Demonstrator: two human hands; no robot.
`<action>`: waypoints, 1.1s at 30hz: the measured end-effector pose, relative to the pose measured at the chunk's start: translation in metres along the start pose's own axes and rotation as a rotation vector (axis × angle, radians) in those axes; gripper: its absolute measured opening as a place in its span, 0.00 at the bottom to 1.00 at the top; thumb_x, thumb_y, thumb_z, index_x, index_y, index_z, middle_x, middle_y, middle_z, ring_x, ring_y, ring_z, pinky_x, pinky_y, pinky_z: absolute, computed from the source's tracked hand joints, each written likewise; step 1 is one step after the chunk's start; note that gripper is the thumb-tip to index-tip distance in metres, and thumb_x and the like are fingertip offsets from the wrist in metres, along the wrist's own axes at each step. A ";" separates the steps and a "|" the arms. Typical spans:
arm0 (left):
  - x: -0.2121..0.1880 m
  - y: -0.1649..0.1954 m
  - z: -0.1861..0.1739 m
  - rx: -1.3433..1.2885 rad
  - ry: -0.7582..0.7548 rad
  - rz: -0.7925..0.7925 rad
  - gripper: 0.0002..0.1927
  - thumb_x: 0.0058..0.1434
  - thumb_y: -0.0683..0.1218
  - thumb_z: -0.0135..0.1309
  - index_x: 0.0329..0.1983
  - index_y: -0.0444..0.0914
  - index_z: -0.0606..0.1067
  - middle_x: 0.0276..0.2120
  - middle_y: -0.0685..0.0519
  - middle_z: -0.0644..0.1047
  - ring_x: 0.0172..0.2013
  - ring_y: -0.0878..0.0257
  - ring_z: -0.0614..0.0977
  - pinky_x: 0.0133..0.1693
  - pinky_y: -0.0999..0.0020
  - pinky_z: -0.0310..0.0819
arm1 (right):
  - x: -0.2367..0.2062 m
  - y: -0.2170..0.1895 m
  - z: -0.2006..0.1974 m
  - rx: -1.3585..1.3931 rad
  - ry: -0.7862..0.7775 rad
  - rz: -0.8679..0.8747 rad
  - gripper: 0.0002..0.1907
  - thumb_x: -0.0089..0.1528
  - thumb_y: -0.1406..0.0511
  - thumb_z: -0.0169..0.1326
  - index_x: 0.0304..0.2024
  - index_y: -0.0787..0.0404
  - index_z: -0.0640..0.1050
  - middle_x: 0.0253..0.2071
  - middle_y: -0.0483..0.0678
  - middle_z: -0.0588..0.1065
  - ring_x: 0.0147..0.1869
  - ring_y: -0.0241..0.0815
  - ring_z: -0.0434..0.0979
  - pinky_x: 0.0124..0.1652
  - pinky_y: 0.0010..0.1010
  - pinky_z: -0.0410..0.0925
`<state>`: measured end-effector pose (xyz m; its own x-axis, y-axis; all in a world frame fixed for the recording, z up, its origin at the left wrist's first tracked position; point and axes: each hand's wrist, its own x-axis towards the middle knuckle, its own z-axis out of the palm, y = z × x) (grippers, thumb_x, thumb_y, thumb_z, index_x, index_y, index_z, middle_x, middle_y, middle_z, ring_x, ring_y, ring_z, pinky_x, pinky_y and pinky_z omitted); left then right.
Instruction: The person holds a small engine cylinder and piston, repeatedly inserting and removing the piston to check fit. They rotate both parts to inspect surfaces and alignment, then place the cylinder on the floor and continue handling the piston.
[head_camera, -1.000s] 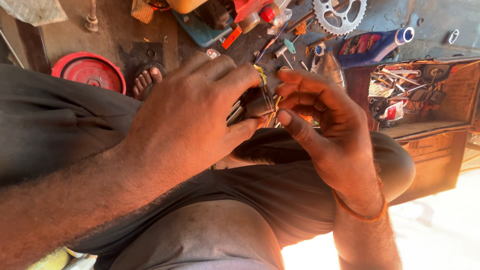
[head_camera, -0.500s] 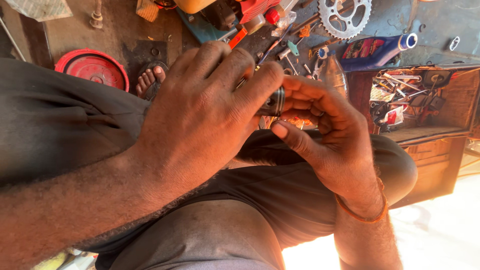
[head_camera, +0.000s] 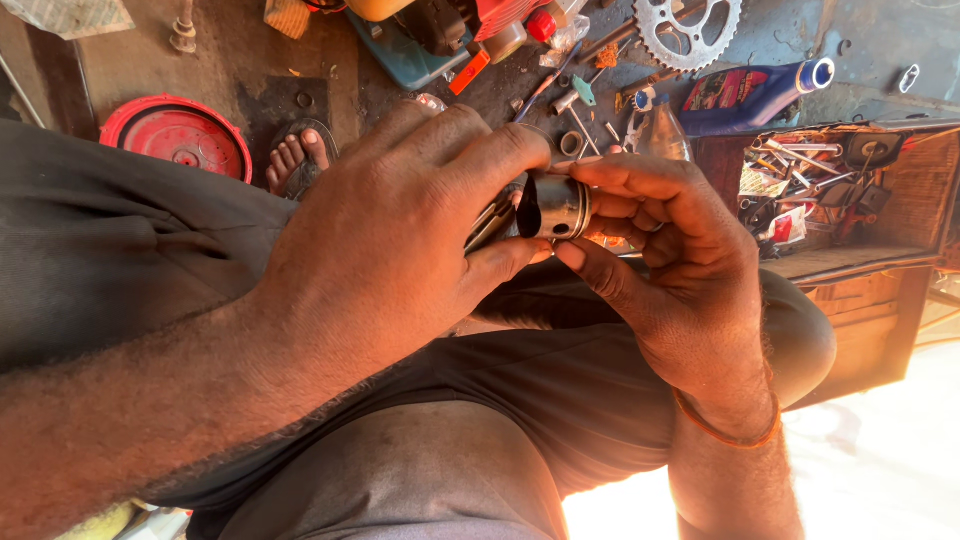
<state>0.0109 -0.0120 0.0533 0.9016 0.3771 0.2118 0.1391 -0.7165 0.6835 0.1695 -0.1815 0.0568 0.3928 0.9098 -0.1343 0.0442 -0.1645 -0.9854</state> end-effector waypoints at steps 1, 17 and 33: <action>0.000 0.000 0.000 -0.019 -0.015 -0.017 0.27 0.58 0.54 0.68 0.55 0.38 0.73 0.40 0.49 0.76 0.48 0.50 0.78 0.46 0.54 0.75 | 0.000 0.000 0.000 -0.004 0.002 -0.011 0.24 0.66 0.80 0.60 0.63 0.69 0.70 0.60 0.52 0.74 0.65 0.40 0.77 0.67 0.33 0.73; 0.003 -0.004 0.004 -0.290 -0.174 -0.212 0.23 0.63 0.59 0.61 0.46 0.34 0.76 0.34 0.48 0.79 0.37 0.54 0.83 0.38 0.56 0.75 | 0.002 -0.007 0.001 -0.020 0.025 0.077 0.27 0.70 0.75 0.56 0.71 0.71 0.69 0.64 0.55 0.75 0.65 0.38 0.77 0.66 0.30 0.71; 0.013 -0.009 0.010 -0.879 -0.590 -0.652 0.23 0.66 0.61 0.46 0.41 0.38 0.81 0.21 0.58 0.75 0.22 0.73 0.75 0.22 0.72 0.71 | 0.004 -0.010 0.000 0.107 0.034 0.155 0.28 0.67 0.71 0.60 0.69 0.72 0.70 0.61 0.50 0.76 0.62 0.36 0.76 0.64 0.28 0.71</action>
<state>0.0257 -0.0068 0.0429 0.8453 0.0311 -0.5334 0.5138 0.2267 0.8274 0.1704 -0.1761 0.0661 0.4181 0.8629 -0.2838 -0.1167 -0.2588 -0.9588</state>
